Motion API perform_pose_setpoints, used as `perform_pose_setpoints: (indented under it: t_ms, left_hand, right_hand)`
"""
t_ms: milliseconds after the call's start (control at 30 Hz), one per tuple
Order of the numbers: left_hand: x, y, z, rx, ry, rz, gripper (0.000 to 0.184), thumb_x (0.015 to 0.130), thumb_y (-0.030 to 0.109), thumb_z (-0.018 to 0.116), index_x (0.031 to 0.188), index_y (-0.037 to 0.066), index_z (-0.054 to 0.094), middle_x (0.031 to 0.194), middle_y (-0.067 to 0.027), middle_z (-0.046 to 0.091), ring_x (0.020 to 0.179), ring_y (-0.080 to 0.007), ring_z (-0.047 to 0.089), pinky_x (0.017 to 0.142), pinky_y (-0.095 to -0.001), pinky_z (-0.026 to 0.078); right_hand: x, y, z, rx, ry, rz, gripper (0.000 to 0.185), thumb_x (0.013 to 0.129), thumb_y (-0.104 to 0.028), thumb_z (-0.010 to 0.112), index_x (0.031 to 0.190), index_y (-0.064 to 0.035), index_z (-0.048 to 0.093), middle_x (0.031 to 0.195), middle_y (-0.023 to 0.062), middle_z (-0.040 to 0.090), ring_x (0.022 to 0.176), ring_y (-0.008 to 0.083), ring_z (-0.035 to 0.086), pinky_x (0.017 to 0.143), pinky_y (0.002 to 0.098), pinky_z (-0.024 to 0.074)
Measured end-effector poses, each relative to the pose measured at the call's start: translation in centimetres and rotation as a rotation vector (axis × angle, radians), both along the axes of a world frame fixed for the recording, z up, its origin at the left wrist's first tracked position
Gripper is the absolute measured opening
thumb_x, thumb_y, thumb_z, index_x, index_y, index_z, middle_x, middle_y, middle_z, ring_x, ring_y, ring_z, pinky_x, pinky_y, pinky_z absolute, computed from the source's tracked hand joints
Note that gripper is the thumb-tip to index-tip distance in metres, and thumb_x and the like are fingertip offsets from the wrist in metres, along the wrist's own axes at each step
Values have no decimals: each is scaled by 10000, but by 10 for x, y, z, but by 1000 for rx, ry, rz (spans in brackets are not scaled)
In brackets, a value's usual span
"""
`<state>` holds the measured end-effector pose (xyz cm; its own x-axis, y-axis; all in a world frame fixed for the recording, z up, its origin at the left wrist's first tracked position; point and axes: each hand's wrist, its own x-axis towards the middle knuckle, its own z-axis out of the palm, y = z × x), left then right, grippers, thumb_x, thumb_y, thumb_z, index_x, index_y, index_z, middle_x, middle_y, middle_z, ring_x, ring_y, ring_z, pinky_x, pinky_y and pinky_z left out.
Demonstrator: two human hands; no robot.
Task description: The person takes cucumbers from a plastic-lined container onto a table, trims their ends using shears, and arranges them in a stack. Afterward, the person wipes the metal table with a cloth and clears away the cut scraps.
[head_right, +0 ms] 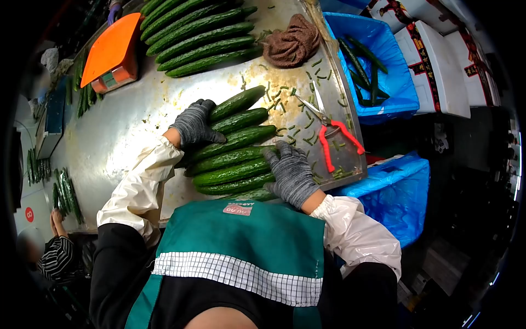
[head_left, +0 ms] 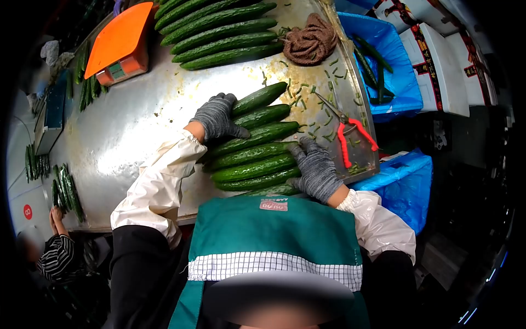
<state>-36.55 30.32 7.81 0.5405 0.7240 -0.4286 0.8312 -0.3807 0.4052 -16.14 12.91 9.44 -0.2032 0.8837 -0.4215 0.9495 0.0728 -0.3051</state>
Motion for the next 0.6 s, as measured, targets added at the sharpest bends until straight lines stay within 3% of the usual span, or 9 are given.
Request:
perform_pose_setpoints:
  t_ms: [67, 333, 433, 500, 600]
  left_hand:
    - [0, 0, 0, -31, 18, -26, 746, 476, 413, 803, 1035, 2, 531, 985, -201, 551, 930, -324, 538, 821, -372, 431]
    - [-6, 13, -3, -99, 39, -100, 796, 518, 474, 772, 1067, -40, 511, 954, -207, 595, 897, -322, 578, 793, -360, 450]
    - [-10, 19, 7, -462, -129, -107, 824, 531, 470, 776, 1087, -72, 498, 990, -194, 595, 906, -281, 579, 800, -347, 449]
    - [-13, 25, -13, -338, -120, -215, 830, 549, 455, 774, 1108, -86, 483, 985, -191, 600, 906, -261, 577, 805, -337, 448]
    - [-17, 27, -18, -529, -168, -185, 796, 544, 400, 792, 1120, -60, 492, 983, -177, 608, 909, -235, 579, 812, -326, 451]
  right_hand:
    - [0, -3, 0, -19, -37, -51, 751, 634, -371, 689, 1270, -110, 385, 1277, 206, 329, 1178, 347, 332, 988, 437, 250]
    - [2, -10, -17, 66, 61, -83, 812, 605, -444, 717, 1243, -62, 391, 1261, 198, 342, 1136, 354, 384, 948, 414, 334]
    - [2, -19, -20, 148, 138, -150, 822, 556, -410, 760, 1213, -67, 405, 1209, 198, 372, 1104, 356, 407, 918, 410, 374]
    - [-2, -17, -18, 82, 130, -229, 844, 538, -404, 771, 1223, -80, 399, 1211, 206, 366, 1105, 360, 403, 919, 408, 373]
    - [-6, -10, -11, 38, 108, -219, 861, 551, -404, 768, 1243, -78, 372, 1227, 207, 335, 1119, 354, 396, 929, 397, 372]
